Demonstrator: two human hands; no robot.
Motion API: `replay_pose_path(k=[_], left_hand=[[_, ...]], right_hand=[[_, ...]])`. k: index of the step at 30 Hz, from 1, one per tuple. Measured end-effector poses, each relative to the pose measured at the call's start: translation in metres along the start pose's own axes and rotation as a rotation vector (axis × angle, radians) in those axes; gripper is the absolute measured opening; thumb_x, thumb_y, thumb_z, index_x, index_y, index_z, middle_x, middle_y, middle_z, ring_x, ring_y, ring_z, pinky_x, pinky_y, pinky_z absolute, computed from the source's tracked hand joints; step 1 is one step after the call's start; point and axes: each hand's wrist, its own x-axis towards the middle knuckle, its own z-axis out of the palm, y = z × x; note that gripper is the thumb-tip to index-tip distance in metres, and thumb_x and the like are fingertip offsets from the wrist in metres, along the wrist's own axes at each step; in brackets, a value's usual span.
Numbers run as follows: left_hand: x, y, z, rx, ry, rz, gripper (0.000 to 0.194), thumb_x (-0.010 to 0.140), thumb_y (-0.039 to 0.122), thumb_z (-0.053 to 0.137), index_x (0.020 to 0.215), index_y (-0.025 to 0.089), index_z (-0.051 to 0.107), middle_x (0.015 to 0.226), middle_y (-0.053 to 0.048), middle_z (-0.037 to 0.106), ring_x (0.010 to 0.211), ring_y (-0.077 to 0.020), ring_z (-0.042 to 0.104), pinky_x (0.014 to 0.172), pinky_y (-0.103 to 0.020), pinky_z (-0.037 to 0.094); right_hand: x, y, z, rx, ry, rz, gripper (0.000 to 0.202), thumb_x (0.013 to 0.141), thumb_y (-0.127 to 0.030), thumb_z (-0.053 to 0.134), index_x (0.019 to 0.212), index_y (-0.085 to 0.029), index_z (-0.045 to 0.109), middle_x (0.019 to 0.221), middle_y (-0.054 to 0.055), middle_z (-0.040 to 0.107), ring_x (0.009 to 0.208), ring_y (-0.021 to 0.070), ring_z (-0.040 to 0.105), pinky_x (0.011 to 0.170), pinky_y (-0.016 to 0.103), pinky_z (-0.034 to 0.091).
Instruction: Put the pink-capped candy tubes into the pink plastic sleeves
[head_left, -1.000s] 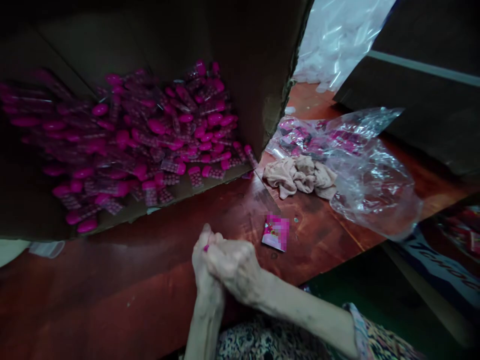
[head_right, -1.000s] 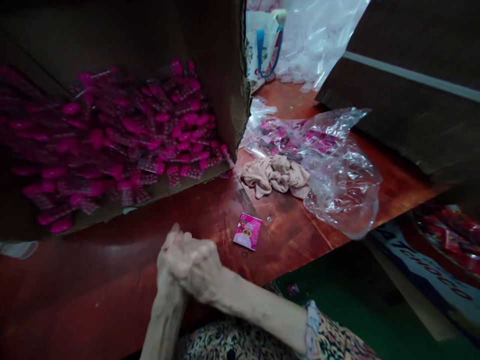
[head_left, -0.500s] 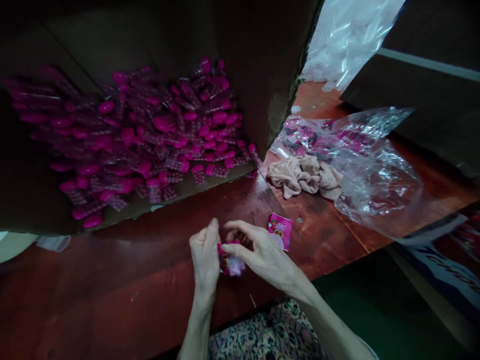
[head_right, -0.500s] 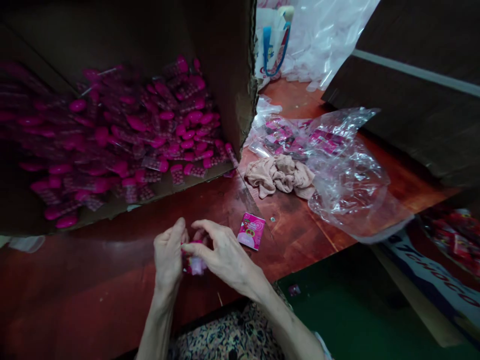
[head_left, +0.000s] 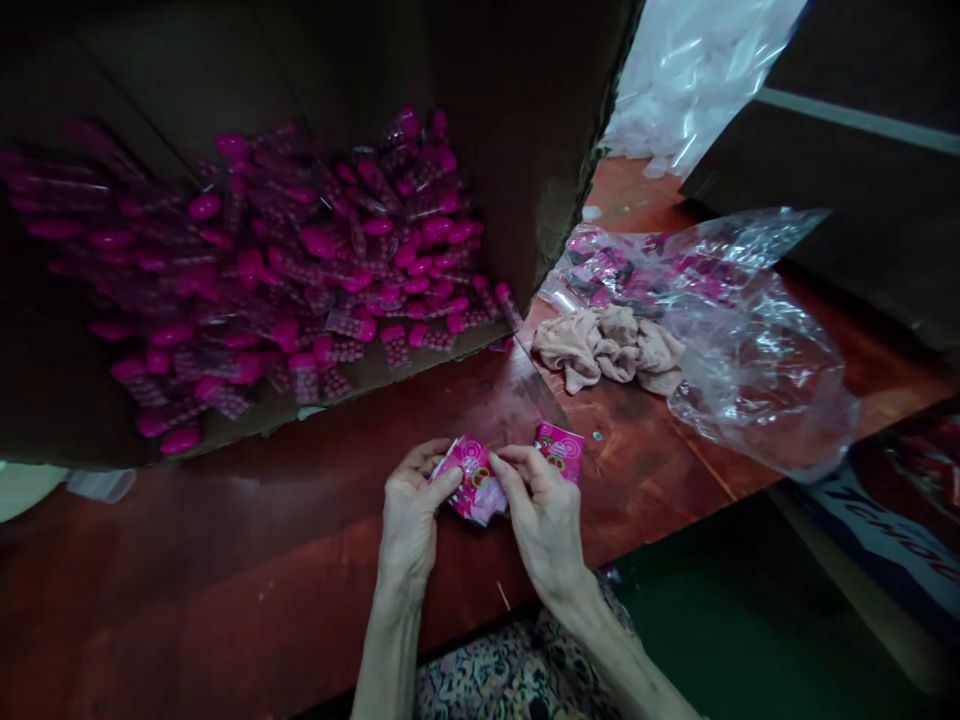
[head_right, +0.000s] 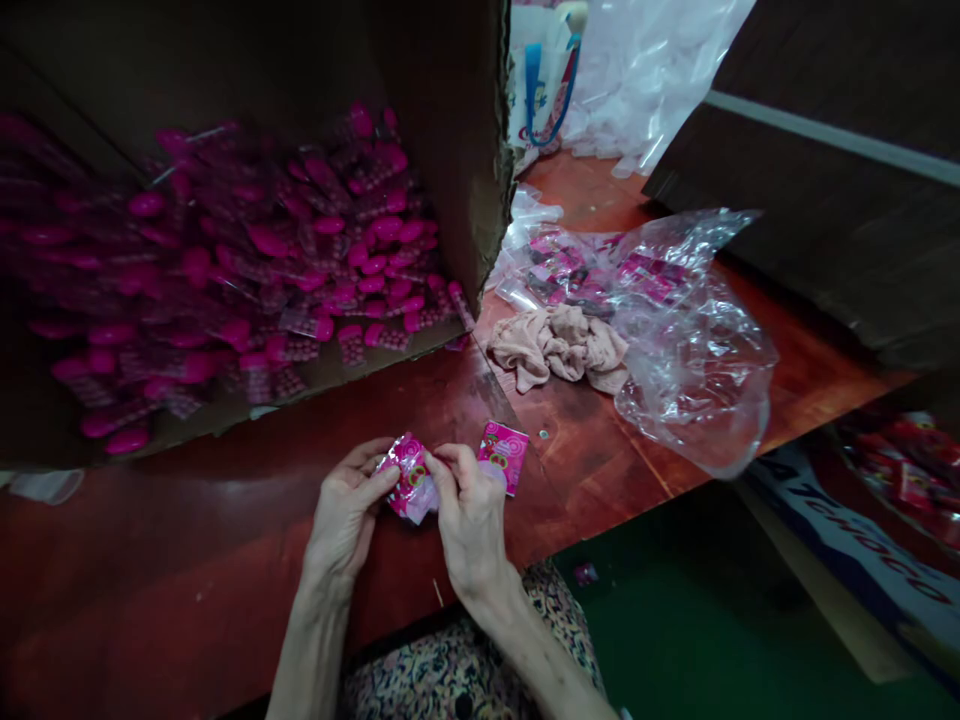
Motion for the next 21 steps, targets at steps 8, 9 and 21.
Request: replay_pose_path(k=[8, 9, 21], left_hand=[[0.005, 0.001, 0.001, -0.016, 0.05, -0.005, 0.028, 0.057, 0.017, 0.074, 0.084, 0.014, 0.066, 0.072, -0.003, 0.069, 0.062, -0.0112, 0.06, 0.062, -0.022, 0.046], [0.005, 0.001, 0.001, -0.023, 0.044, -0.005, 0.028, 0.056, 0.016, 0.075, 0.083, 0.014, 0.066, 0.073, -0.003, 0.069, 0.063, -0.0115, 0.06, 0.063, -0.023, 0.046], [0.013, -0.004, 0.0, 0.212, 0.105, 0.141, 0.024, 0.057, 0.017, 0.072, 0.081, 0.016, 0.067, 0.075, -0.003, 0.069, 0.067, -0.0136, 0.06, 0.065, -0.024, 0.046]], right_hand=[[-0.001, 0.006, -0.001, -0.091, -0.024, -0.035, 0.022, 0.085, -0.031, 0.05, 0.067, -0.018, 0.051, 0.052, -0.004, 0.05, 0.046, 0.0095, 0.046, 0.046, 0.02, 0.036], [-0.001, 0.006, -0.001, -0.124, -0.018, -0.047, 0.024, 0.086, -0.031, 0.048, 0.066, -0.018, 0.05, 0.052, -0.004, 0.048, 0.046, 0.0095, 0.045, 0.045, 0.02, 0.035], [0.001, 0.01, -0.011, -0.207, 0.17, -0.157, 0.021, 0.087, -0.027, 0.048, 0.08, -0.015, 0.064, 0.065, 0.002, 0.062, 0.052, 0.0112, 0.056, 0.054, 0.022, 0.041]])
